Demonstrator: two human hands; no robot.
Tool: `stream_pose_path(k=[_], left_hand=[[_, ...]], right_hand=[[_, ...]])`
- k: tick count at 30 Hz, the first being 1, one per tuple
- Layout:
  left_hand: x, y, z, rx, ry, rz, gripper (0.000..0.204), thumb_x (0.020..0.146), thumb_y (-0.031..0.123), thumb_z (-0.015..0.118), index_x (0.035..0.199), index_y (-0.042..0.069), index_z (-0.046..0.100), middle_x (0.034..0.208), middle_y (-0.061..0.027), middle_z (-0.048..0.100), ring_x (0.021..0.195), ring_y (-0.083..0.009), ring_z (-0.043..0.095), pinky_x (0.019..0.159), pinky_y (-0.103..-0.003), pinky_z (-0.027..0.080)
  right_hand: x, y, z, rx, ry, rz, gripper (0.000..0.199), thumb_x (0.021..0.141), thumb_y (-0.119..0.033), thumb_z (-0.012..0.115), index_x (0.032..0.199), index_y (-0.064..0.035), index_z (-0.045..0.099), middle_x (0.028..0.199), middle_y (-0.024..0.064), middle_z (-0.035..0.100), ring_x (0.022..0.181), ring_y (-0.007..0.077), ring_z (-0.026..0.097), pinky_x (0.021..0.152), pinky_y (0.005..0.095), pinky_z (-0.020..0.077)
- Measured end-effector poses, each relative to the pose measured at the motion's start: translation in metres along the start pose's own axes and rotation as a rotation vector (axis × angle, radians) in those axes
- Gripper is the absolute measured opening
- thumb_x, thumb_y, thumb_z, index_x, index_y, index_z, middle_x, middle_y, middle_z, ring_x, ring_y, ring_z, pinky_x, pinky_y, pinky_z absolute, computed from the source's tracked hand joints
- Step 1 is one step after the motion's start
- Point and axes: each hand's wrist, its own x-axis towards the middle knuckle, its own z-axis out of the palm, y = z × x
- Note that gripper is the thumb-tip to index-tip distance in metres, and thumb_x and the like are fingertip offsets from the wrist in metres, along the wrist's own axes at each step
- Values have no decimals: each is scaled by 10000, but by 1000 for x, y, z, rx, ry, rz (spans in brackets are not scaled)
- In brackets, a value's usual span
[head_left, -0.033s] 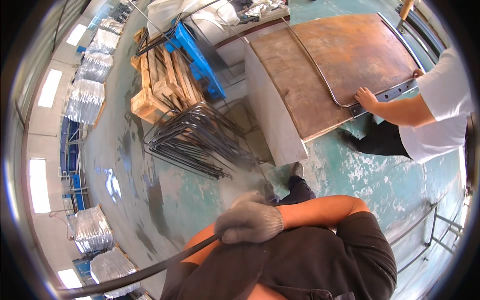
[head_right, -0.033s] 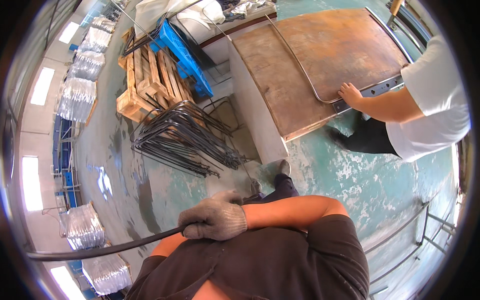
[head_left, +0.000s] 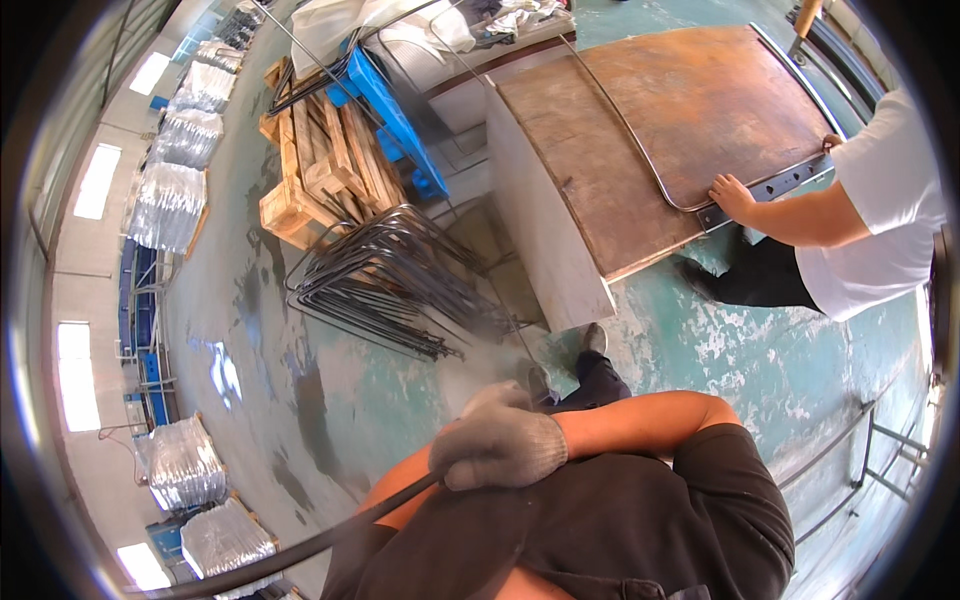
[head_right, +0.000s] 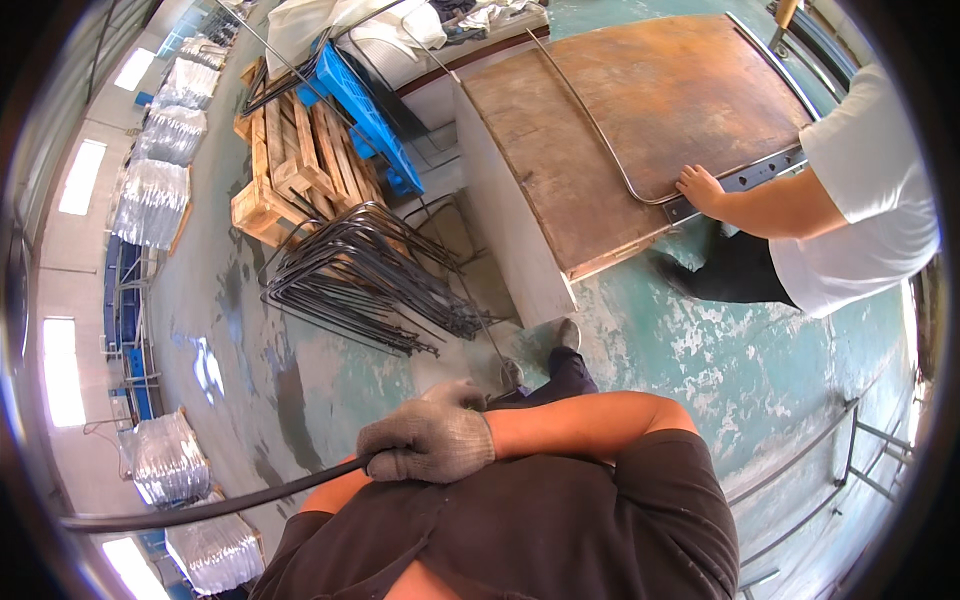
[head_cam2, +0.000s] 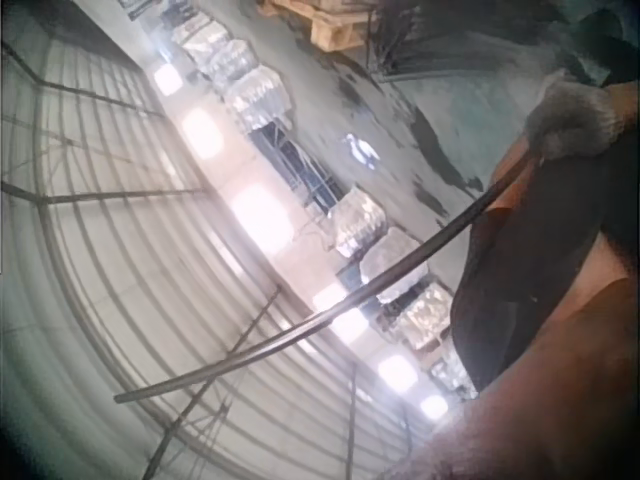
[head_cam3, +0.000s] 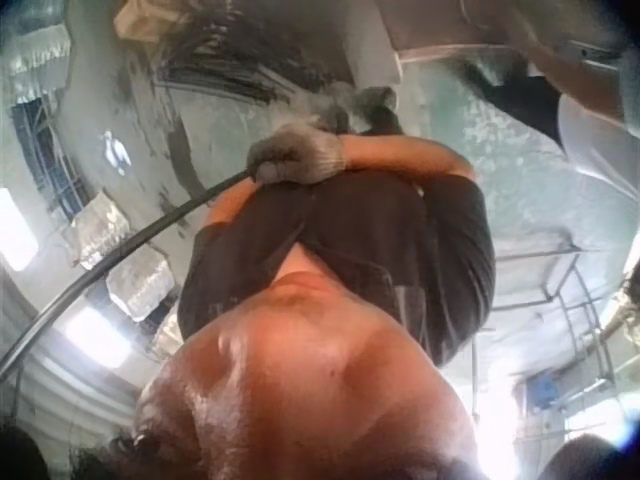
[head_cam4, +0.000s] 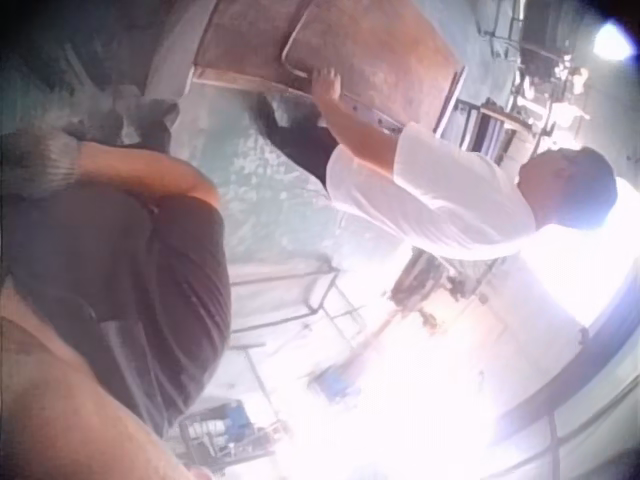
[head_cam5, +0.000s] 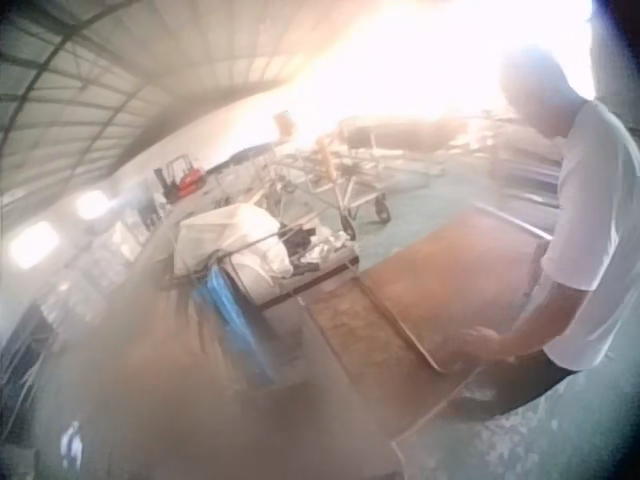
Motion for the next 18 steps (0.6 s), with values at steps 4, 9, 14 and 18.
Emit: stream_pose_path(k=[4, 9, 14, 18], left_hand=[[-2, 2, 2, -80, -46, -62, 203, 976, 249, 709, 1063, 90, 800, 1129, -109, 704, 1101, -280, 691, 943, -394, 563], [-13, 8, -7, -122, -103, -47, 371, 1123, 304, 535, 1091, 18, 768, 1129, -103, 745, 1124, -214, 680, 972, -387, 549], [-13, -20, -10, -37, 17, -38, 329, 1085, 304, 597, 1155, 28, 762, 1155, -127, 760, 1159, -243, 697, 990, -401, 554], [6, -65, -8, 59, 320, -119, 328, 1054, 304, 648, 1206, 35, 758, 1175, -146, 772, 1188, -266, 710, 1005, -412, 558]], right_hand=[[-2, 12, 28, -21, 66, -84, 234, 1100, -337, 722, 1185, -121, 754, 882, 88, 774, 839, 295, 769, 764, 418, 546], [-7, 21, 51, -62, 174, -118, 213, 1074, -357, 756, 1174, -169, 776, 838, 55, 770, 812, 280, 773, 736, 435, 542], [2, 26, 53, -145, 243, -90, 202, 1069, -314, 752, 1171, -140, 770, 907, 93, 786, 861, 305, 774, 786, 446, 561], [33, 67, 44, -197, 286, -99, 152, 1041, -139, 751, 1165, -52, 741, 980, 173, 766, 883, 344, 749, 806, 434, 592]])
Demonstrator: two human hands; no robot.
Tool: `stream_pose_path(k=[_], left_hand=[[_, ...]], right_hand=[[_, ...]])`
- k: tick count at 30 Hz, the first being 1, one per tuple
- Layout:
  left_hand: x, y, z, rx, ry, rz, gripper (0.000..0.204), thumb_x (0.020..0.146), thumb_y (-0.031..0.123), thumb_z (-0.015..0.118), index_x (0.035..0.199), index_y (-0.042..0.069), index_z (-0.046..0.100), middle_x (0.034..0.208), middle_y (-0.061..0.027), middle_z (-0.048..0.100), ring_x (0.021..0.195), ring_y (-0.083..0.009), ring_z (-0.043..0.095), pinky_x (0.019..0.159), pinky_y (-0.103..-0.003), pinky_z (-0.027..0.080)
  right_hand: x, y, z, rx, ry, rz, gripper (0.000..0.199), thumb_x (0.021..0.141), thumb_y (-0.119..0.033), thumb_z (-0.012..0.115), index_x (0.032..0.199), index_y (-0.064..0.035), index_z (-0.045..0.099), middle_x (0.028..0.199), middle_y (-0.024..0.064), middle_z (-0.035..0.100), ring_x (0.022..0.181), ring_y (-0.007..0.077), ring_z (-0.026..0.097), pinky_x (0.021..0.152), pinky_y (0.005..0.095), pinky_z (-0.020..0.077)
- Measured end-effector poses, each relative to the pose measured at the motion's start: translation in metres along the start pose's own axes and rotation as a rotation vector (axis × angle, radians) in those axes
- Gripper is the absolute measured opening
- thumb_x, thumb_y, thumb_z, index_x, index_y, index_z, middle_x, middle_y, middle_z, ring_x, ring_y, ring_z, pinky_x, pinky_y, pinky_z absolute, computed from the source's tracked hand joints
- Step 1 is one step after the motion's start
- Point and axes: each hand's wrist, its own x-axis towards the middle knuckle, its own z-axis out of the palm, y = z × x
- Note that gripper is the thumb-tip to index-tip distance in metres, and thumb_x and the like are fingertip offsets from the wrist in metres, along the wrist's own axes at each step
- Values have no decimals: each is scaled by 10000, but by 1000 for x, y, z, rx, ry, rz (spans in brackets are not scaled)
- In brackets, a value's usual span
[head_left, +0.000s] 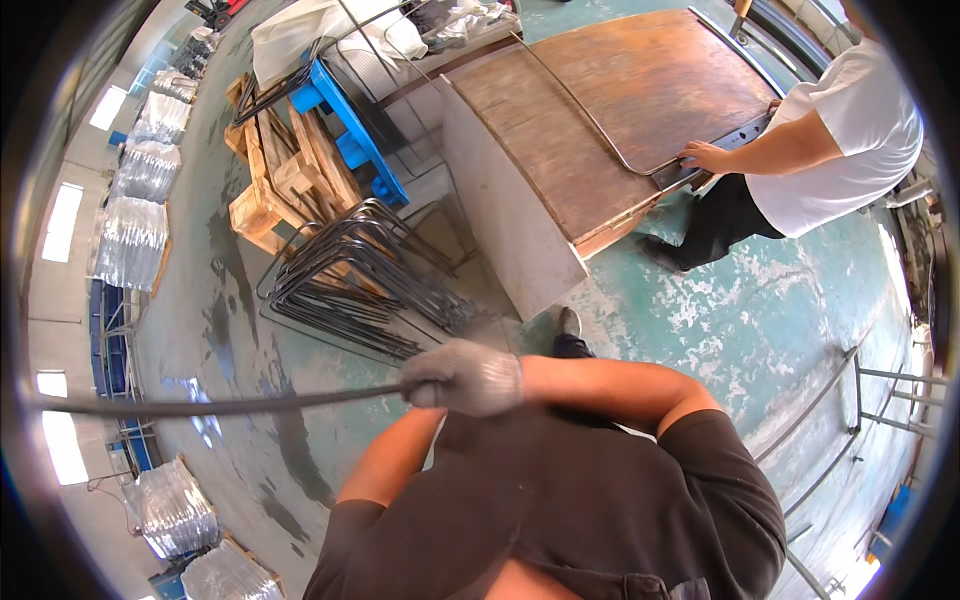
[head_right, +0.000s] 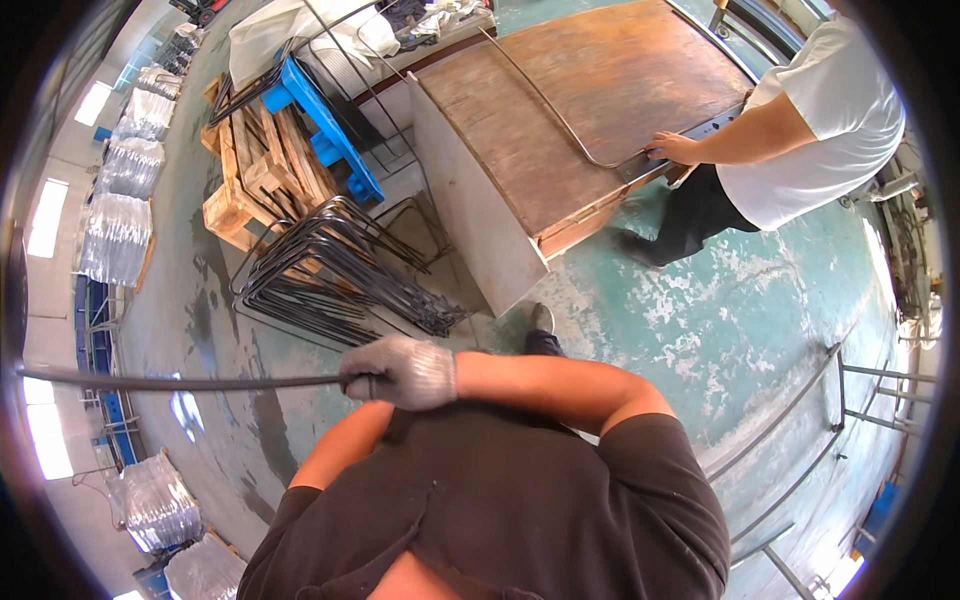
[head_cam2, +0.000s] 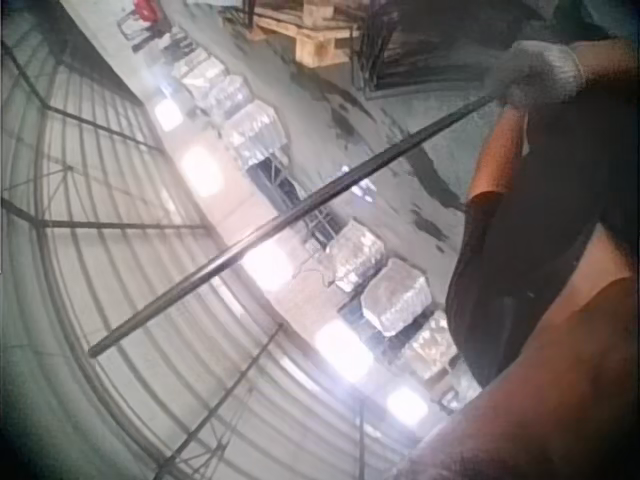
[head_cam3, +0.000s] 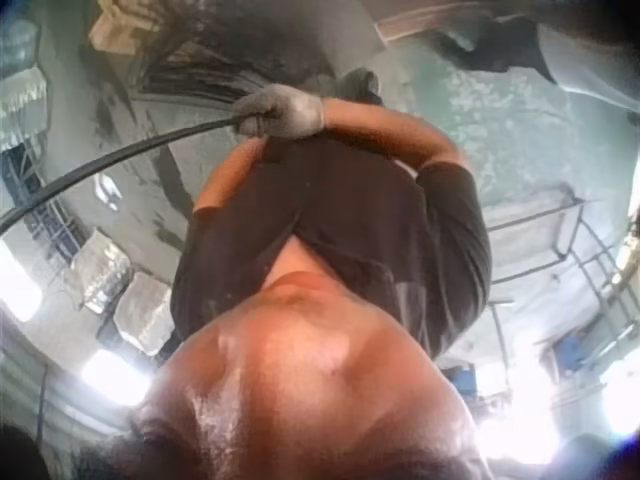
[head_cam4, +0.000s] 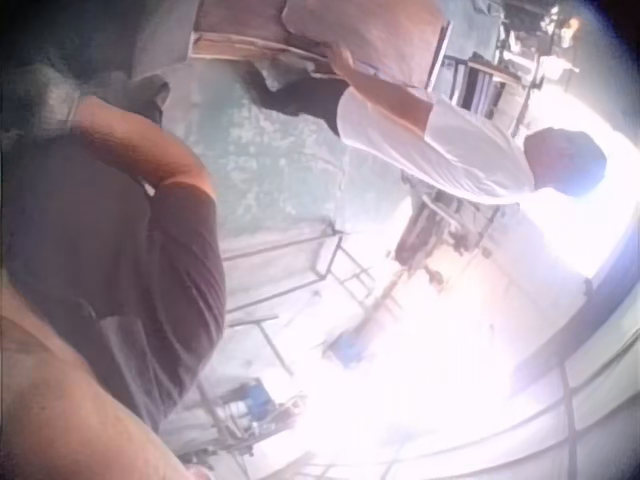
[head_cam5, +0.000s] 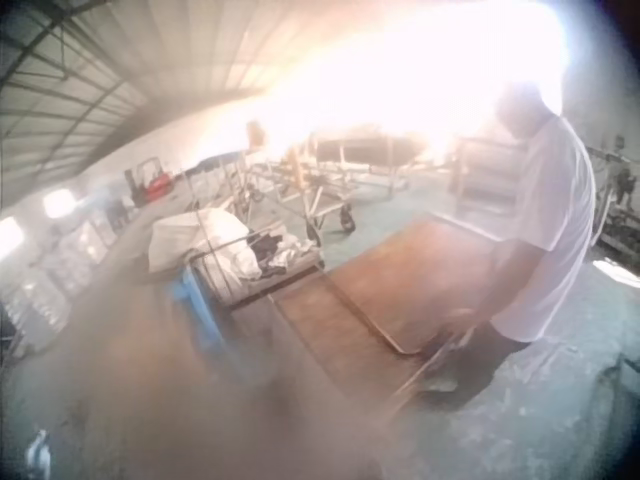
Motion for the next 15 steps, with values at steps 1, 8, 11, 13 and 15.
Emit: stream_pose_path(k=[1, 8, 11, 13, 15], left_hand=[[11, -10, 1, 33, 61, -18, 332, 1047, 304, 660, 1219, 37, 757, 1180, -151, 775, 1195, -272, 714, 1009, -415, 559], [56, -82, 3, 223, 351, -163, 404, 993, 303, 748, 1309, 51, 750, 1216, -184, 795, 1245, -312, 737, 1034, -435, 566], [89, -28, -13, 220, 265, -298, 512, 930, 376, 813, 1332, 64, 755, 1235, -243, 800, 1256, -378, 751, 1005, -489, 585], [91, -26, -8, 221, 298, -369, 488, 951, 394, 792, 1322, 78, 768, 1218, -227, 814, 1241, -375, 764, 1002, -480, 591], [98, -35, -5, 89, 343, -423, 472, 980, 419, 760, 1314, 86, 778, 1219, -217, 820, 1247, -361, 767, 1009, -467, 594]], right_hand=[[6, 6, -6, -25, 0, 39, 148, 1023, -86, 754, 1162, -40, 735, 980, 170, 764, 887, 335, 743, 811, 424, 596], [33, 83, -37, -155, 97, 272, 117, 1035, 45, 689, 1132, 15, 747, 1117, 74, 756, 1051, 159, 720, 964, 297, 622], [30, 136, -65, -49, 252, 318, 109, 1038, -1, 684, 1116, -23, 757, 1061, 103, 783, 971, 197, 734, 914, 331, 611], [33, 139, -65, -9, 320, 360, 155, 1040, -73, 662, 1143, -72, 778, 1026, 153, 802, 889, 268, 737, 860, 369, 592], [43, 147, -73, -221, 256, 323, 168, 979, -135, 699, 1125, -91, 770, 1004, 189, 779, 904, 380, 723, 856, 429, 584]])
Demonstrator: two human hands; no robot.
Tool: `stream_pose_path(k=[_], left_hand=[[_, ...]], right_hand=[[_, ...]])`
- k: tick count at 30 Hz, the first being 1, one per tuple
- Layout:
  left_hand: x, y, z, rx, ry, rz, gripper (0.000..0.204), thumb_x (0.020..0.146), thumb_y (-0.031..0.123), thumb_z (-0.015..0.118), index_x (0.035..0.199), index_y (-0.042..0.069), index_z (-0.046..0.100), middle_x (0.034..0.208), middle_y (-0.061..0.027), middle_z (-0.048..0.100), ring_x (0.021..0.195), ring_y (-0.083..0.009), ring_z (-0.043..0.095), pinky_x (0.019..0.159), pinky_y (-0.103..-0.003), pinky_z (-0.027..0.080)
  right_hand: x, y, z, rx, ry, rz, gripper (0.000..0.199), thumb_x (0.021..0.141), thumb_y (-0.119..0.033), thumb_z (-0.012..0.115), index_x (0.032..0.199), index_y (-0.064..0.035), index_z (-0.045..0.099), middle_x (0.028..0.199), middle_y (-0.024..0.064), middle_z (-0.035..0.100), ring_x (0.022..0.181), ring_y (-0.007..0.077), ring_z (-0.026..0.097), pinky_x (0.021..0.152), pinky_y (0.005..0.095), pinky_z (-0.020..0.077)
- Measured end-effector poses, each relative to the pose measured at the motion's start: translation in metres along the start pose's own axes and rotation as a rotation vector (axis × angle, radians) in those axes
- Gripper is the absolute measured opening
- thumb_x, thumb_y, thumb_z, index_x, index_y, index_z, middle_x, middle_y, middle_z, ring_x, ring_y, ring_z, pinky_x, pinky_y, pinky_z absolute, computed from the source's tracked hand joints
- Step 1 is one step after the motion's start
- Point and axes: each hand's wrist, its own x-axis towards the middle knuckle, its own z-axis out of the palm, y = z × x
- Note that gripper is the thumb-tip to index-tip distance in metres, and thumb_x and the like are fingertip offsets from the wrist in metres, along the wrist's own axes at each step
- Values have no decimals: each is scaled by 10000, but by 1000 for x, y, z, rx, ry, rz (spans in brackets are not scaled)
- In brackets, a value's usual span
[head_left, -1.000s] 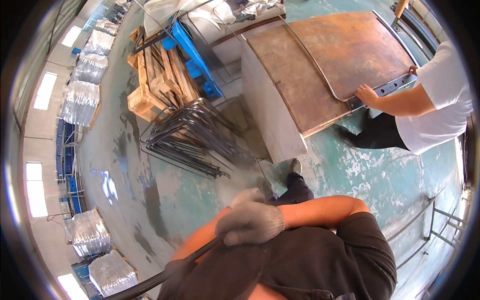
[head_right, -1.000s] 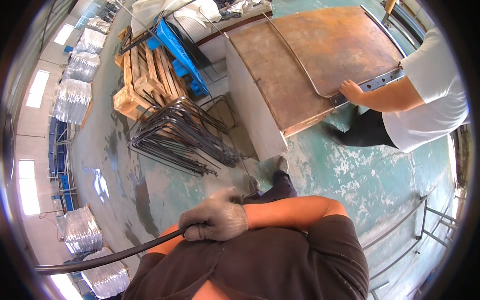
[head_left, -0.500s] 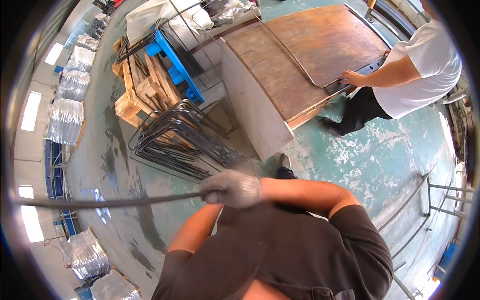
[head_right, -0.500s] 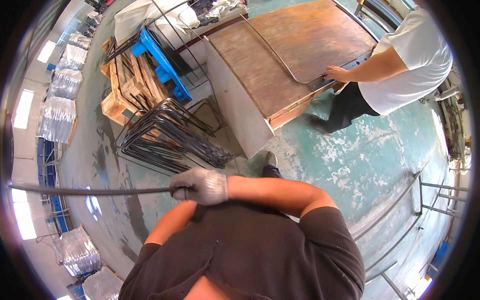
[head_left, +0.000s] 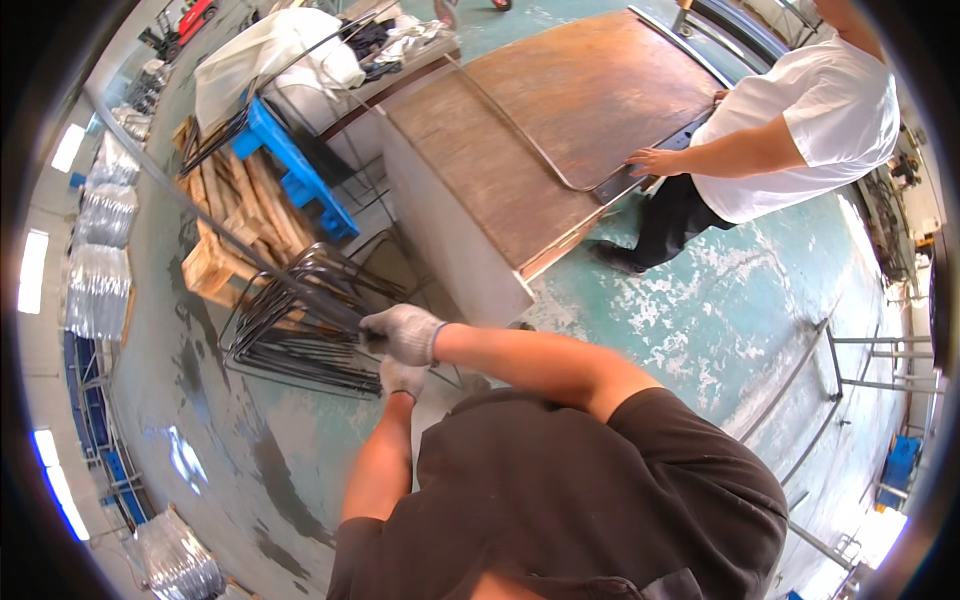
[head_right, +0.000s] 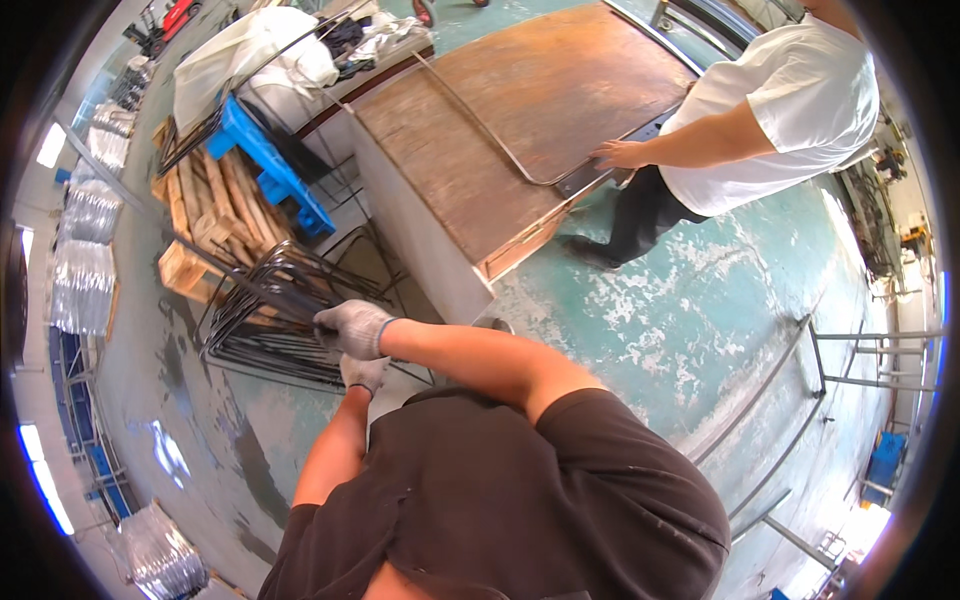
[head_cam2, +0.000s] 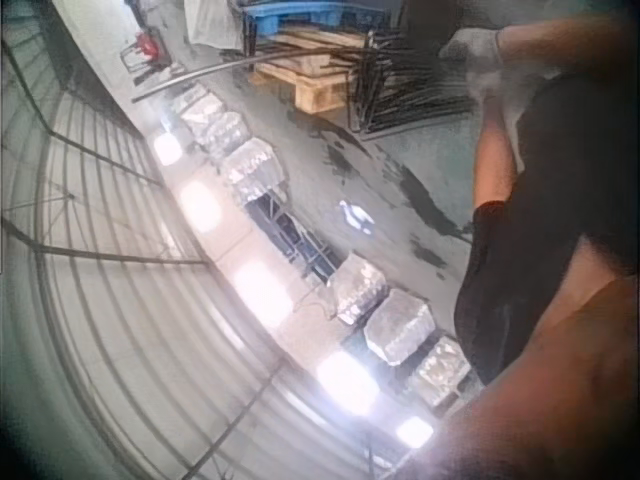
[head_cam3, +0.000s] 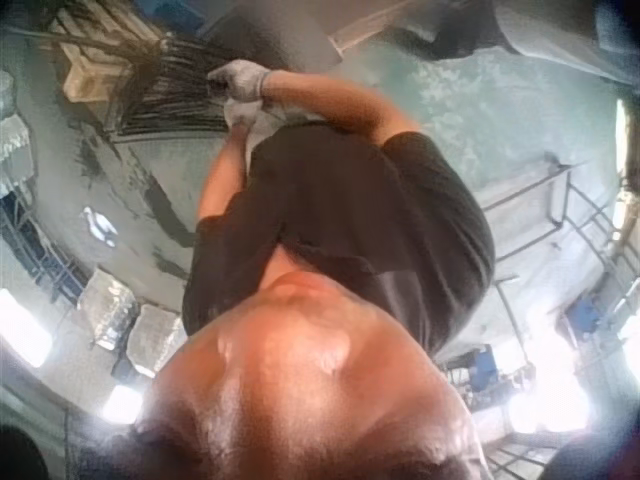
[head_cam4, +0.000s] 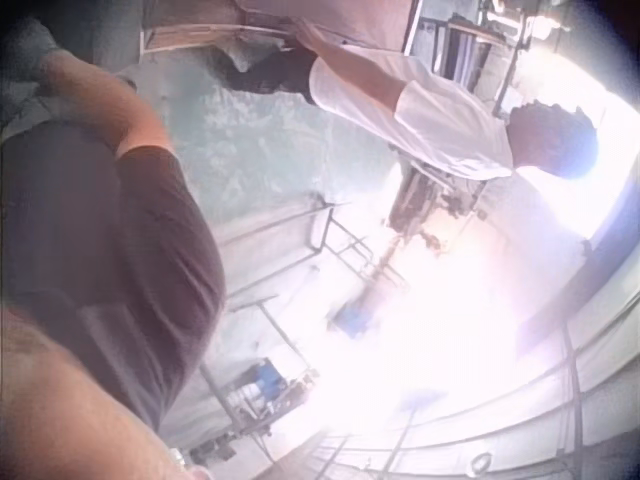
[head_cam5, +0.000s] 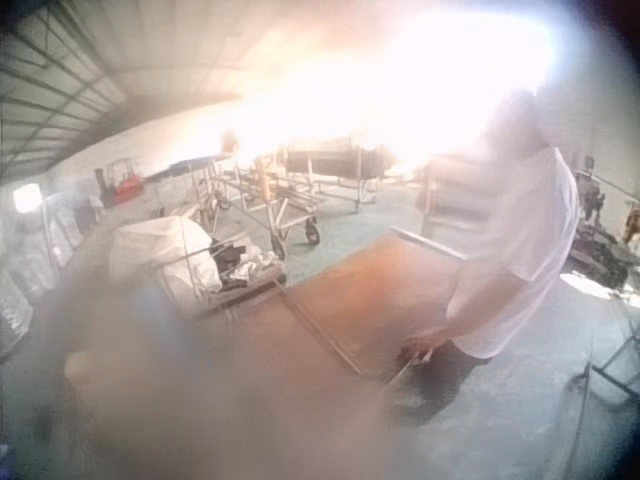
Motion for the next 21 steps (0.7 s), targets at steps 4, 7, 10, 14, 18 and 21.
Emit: stream_pose_path(k=[4, 7, 10, 14, 18, 21], left_hand=[[12, -11, 9, -117, 42, -111, 437, 987, 403, 730, 1278, 80, 774, 1145, -192, 800, 1163, -345, 750, 961, -465, 585], [17, -25, 7, -218, 44, -158, 413, 993, 390, 708, 1251, 75, 770, 1090, -174, 785, 1100, -332, 738, 925, -464, 579], [27, -41, 2, -382, 12, -183, 391, 998, 378, 685, 1224, 70, 767, 1035, -156, 770, 1037, -320, 725, 888, -462, 572], [8, -80, 10, -558, 29, -257, 366, 1005, 361, 655, 1188, 63, 763, 961, -131, 749, 953, -304, 709, 840, -460, 563], [-16, -120, 32, -679, 64, -310, 347, 1012, 345, 625, 1151, 57, 758, 888, -107, 729, 869, -288, 692, 792, -458, 554], [-22, -141, 40, -715, 42, -312, 337, 1018, 332, 603, 1124, 52, 755, 832, -89, 714, 806, -275, 680, 755, -457, 548]], right_hand=[[16, -19, -11, -228, -209, 31, 212, 927, -232, 738, 1118, -145, 765, 1033, 179, 781, 1017, 443, 741, 898, 514, 588], [22, -15, 11, -299, -221, 61, 272, 945, -204, 761, 1215, -178, 790, 1099, 138, 807, 1076, 395, 775, 914, 517, 612], [38, -12, 34, -594, -429, 94, 312, 937, -172, 768, 1246, -195, 802, 1135, 103, 821, 1110, 366, 790, 921, 511, 630], [24, -2, 47, -591, -562, 7, 365, 893, -163, 799, 1258, -169, 803, 1168, 122, 813, 1166, 373, 779, 942, 505, 630], [8, -5, 51, -598, -656, 88, 412, 868, -216, 833, 1274, -162, 790, 1165, 146, 801, 1148, 390, 773, 929, 521, 615], [0, 3, 45, -580, -639, 86, 428, 898, -296, 829, 1292, -137, 774, 1153, 168, 801, 1139, 409, 765, 933, 535, 598]])
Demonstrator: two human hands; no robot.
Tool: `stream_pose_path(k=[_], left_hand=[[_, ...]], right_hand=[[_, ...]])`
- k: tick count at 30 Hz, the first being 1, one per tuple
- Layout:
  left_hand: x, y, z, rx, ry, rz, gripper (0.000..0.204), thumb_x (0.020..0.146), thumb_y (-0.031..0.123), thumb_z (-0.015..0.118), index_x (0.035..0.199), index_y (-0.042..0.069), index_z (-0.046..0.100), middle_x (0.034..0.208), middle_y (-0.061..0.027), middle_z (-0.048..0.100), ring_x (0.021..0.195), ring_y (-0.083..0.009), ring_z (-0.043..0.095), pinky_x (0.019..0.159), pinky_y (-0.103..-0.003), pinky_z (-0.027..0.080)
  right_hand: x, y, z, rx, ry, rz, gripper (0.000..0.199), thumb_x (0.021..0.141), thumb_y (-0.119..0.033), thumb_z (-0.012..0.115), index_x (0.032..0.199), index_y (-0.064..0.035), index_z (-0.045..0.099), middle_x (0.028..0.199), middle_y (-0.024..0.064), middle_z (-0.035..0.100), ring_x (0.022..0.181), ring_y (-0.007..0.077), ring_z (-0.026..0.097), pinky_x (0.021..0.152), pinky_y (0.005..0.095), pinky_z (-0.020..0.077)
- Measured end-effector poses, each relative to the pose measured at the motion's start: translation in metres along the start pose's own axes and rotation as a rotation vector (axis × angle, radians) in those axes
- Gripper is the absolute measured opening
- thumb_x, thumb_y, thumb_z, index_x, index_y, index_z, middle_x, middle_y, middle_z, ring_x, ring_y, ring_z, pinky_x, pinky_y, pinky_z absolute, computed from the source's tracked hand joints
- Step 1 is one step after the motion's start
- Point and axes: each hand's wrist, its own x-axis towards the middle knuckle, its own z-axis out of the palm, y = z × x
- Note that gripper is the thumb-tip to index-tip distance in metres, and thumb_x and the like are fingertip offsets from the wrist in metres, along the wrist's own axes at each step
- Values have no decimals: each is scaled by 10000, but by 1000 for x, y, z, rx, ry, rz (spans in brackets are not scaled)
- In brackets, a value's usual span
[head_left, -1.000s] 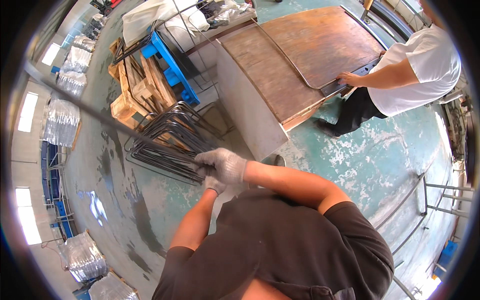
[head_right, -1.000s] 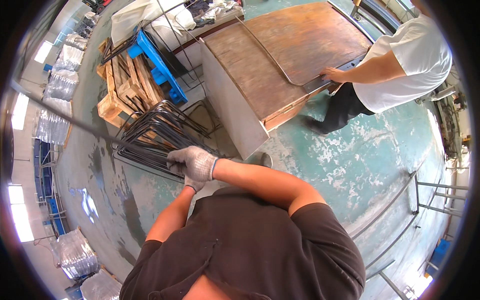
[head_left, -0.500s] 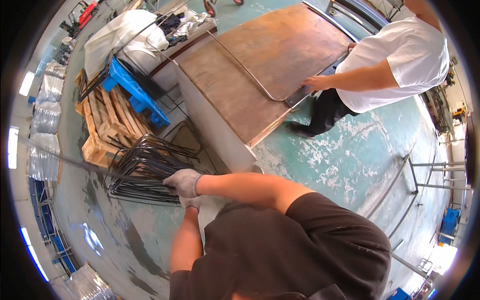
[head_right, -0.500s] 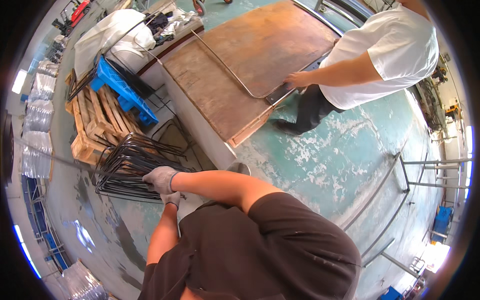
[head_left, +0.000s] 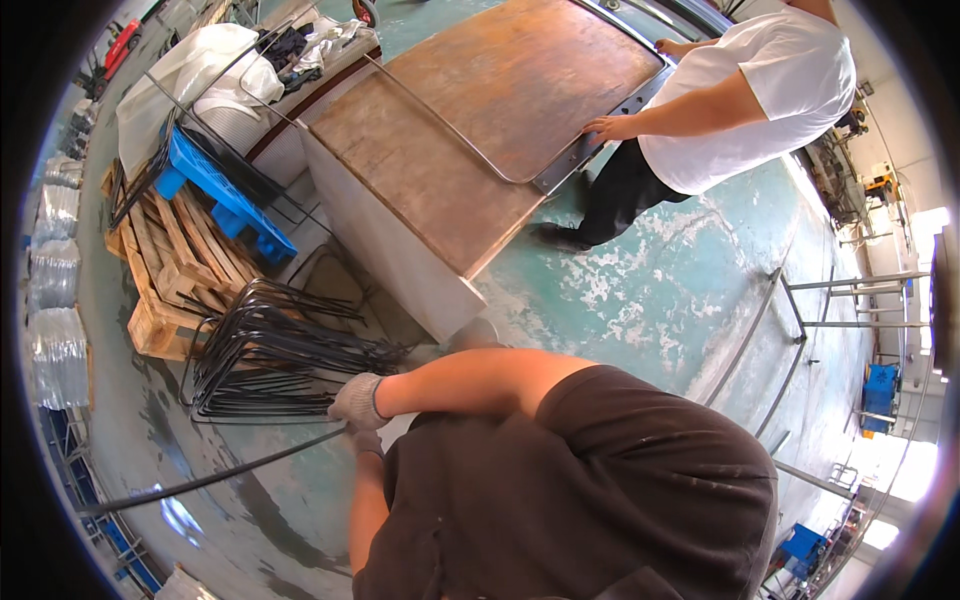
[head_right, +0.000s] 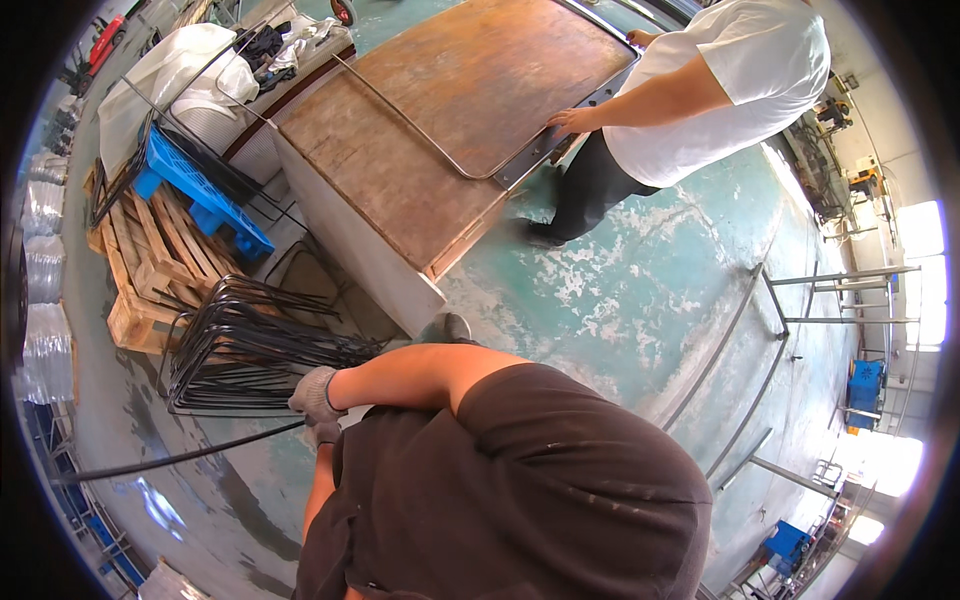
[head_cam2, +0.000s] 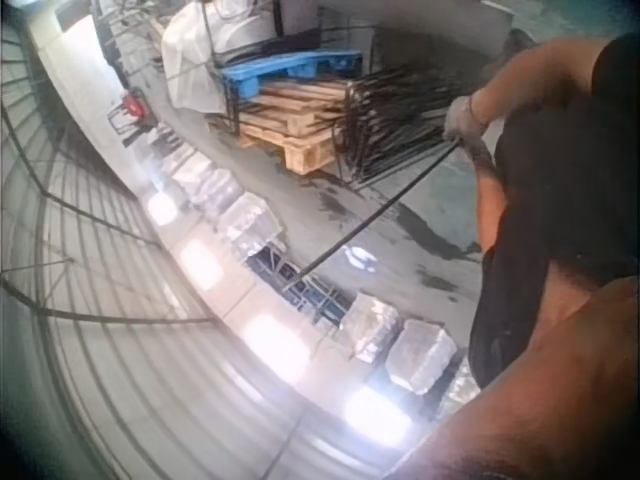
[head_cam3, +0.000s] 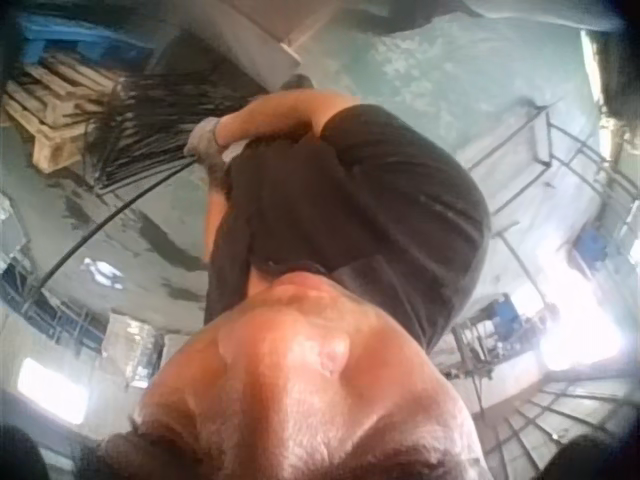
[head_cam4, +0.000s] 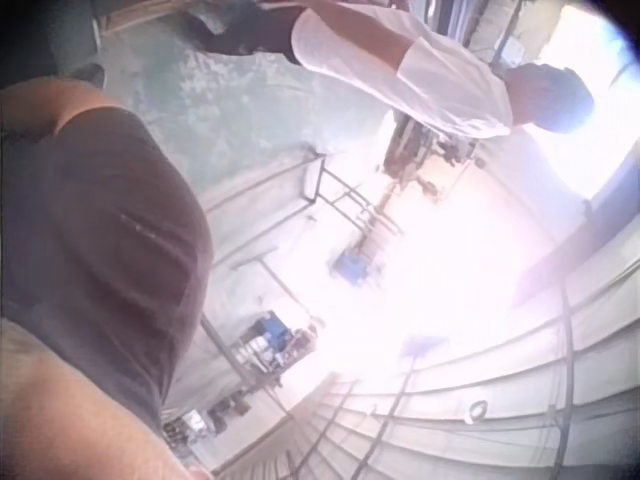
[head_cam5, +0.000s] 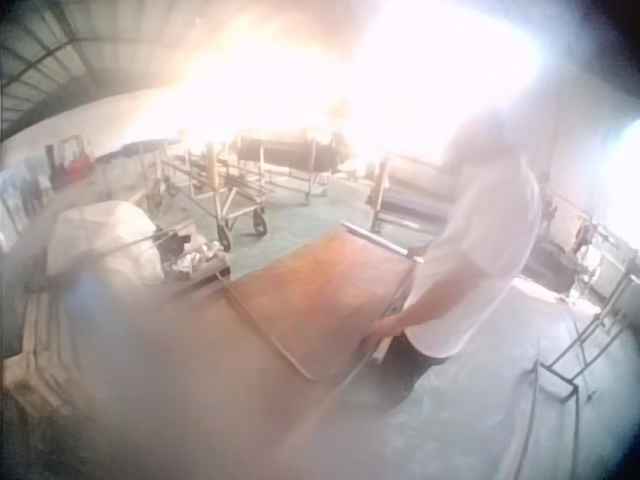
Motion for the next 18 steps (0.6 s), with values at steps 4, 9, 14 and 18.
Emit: stream_pose_path(k=[4, 9, 14, 18], left_hand=[[2, -26, -9, -26, -75, -12, 330, 1025, 316, 573, 1088, 45, 750, 759, -64, 694, 722, -259, 663, 707, -455, 539], [27, -100, -32, 424, 104, 91, 574, 1004, 514, 563, 904, -22, 743, 785, -221, 717, 746, -366, 667, 761, -546, 525], [4, -74, -28, 542, 21, 132, 638, 1027, 554, 565, 1032, -55, 757, 949, -256, 762, 871, -374, 698, 858, -512, 545], [32, -147, -44, 364, 133, 28, 743, 1073, 631, 555, 1188, -76, 750, 1121, -246, 788, 954, -344, 703, 924, -465, 554]], right_hand=[[-20, 13, -7, 95, 38, 107, 461, 945, -369, 807, 1332, -124, 757, 1160, 192, 800, 1177, 420, 751, 976, 539, 581], [-72, 40, -11, 165, 141, 306, 369, 982, -389, 769, 1254, -139, 760, 1110, 198, 796, 1092, 432, 762, 927, 525, 596], [-137, 111, 39, 165, 332, 591, 397, 982, -437, 750, 1245, -143, 795, 1141, 205, 806, 1053, 415, 773, 925, 508, 611], [-159, 142, 65, 188, 192, 726, 467, 939, -487, 756, 1239, -131, 794, 1209, 205, 792, 1177, 441, 735, 1015, 523, 582]])
